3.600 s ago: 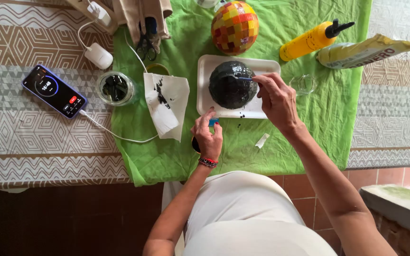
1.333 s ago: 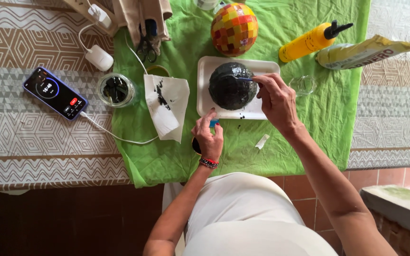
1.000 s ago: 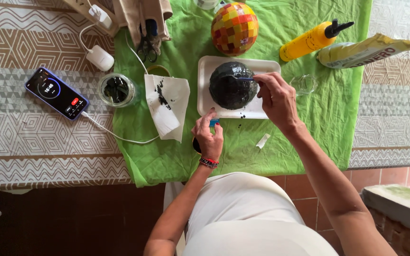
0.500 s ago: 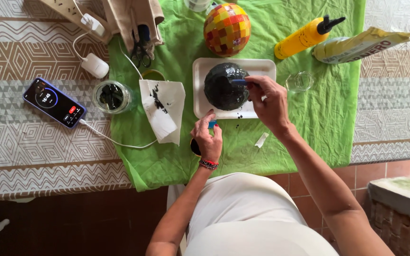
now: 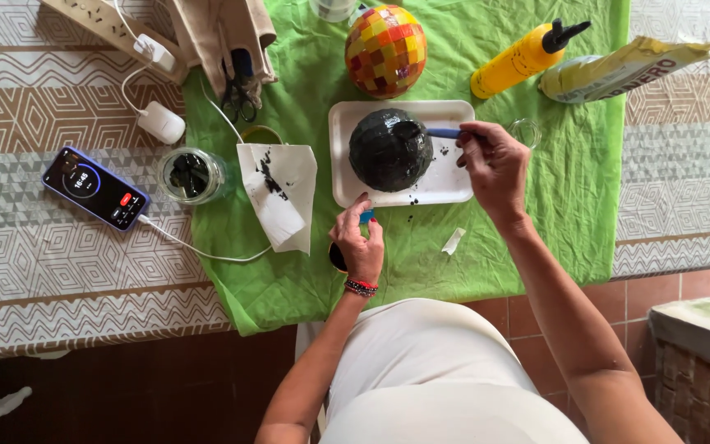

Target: Painting a decorative sphere using a paintbrush and wiping it with a cloth.

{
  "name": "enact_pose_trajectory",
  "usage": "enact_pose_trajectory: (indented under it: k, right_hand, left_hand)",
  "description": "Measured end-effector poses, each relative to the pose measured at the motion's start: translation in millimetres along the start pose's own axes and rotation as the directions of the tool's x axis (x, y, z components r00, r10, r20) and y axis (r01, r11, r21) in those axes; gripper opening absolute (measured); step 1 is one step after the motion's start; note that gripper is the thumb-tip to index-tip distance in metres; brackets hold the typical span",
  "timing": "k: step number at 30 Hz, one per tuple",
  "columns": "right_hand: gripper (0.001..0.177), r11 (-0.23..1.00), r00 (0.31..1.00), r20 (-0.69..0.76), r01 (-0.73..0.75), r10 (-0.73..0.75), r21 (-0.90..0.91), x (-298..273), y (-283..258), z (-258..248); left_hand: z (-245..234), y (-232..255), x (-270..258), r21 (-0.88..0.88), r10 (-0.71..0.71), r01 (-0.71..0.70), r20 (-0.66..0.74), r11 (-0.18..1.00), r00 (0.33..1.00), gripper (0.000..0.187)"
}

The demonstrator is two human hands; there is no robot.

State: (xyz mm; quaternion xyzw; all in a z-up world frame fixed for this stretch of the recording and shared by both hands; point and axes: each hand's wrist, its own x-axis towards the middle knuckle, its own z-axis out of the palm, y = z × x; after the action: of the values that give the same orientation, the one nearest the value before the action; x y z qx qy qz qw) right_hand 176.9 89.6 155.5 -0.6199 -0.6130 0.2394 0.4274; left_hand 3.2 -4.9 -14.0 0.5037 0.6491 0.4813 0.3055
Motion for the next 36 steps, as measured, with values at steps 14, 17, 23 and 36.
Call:
enact_pose_trajectory:
  k: [14,17,23,36]
  right_hand:
    - [0.013,0.998,0.999,0.046,0.002,-0.005,0.067,-12,-4,19]
    - [0.014,0.994,0.997,0.052,-0.055,0.050,0.095,-25,-9,17]
    - [0.018,0.960,0.975,-0.058,-0.200,0.215,0.196,-49,11,-6]
    - [0.016,0.827,0.908,-0.097,-0.321,0.407,0.463,-76,34,4]
  left_hand:
    - [-6,8,4,0.002,0.003,-0.003,-0.002,1.000,1.000,0.038]
    - [-10,7,4,0.006,-0.011,0.011,0.009,1.000,1.000,0.039]
    - [-9,1,3,0.022,-0.017,0.016,0.036,1.000,0.999,0.041]
    - [-9,-2,2,0.057,0.004,-0.009,0.085,0.998,0.996,0.040]
